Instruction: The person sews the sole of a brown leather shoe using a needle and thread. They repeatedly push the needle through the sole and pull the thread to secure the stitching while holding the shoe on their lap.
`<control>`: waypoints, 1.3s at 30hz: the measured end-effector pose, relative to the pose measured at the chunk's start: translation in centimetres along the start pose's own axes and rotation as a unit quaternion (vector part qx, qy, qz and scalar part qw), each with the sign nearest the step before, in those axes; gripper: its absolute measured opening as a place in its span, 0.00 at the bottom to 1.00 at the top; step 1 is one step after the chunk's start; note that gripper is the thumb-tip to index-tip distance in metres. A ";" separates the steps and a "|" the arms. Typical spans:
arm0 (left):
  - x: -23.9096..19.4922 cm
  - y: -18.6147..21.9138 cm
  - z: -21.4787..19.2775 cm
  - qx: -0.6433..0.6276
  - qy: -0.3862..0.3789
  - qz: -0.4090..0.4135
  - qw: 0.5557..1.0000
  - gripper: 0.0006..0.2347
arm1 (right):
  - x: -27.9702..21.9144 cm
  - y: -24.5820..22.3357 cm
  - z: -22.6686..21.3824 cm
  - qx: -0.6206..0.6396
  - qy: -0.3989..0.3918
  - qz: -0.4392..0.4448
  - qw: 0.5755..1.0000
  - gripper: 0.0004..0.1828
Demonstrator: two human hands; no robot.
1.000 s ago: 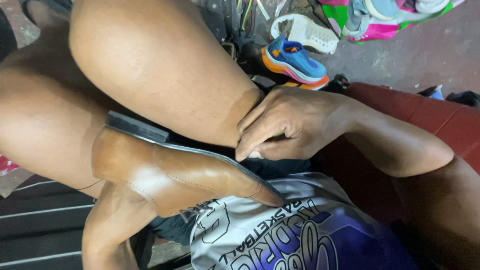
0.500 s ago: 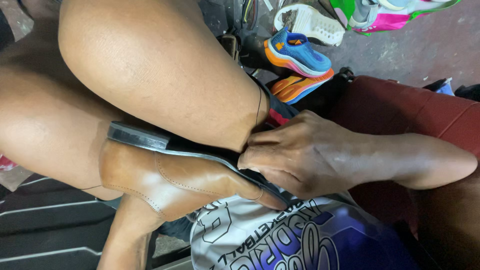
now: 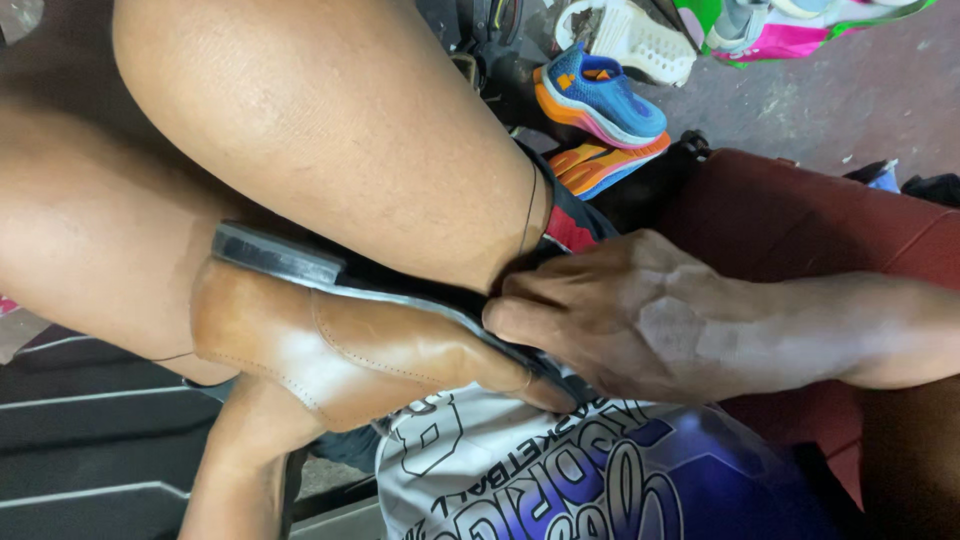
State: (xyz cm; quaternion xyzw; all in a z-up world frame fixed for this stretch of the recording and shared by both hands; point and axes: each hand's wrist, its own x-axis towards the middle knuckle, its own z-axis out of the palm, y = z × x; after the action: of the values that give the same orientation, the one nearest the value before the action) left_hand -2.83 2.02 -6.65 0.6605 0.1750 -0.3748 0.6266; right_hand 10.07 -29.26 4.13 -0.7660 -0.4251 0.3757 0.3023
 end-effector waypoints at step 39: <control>-1.2 -0.1 1.5 -0.137 0.071 0.085 0.984 0.13 | -2.2 5.0 -1.8 -0.227 0.131 0.009 0.965 0.21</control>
State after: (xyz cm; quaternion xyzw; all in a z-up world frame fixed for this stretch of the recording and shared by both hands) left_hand -4.07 0.89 -5.76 0.6062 0.2119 -0.2445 0.7265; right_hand 12.90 -33.68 1.88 -0.8609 -0.4491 0.1680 0.1698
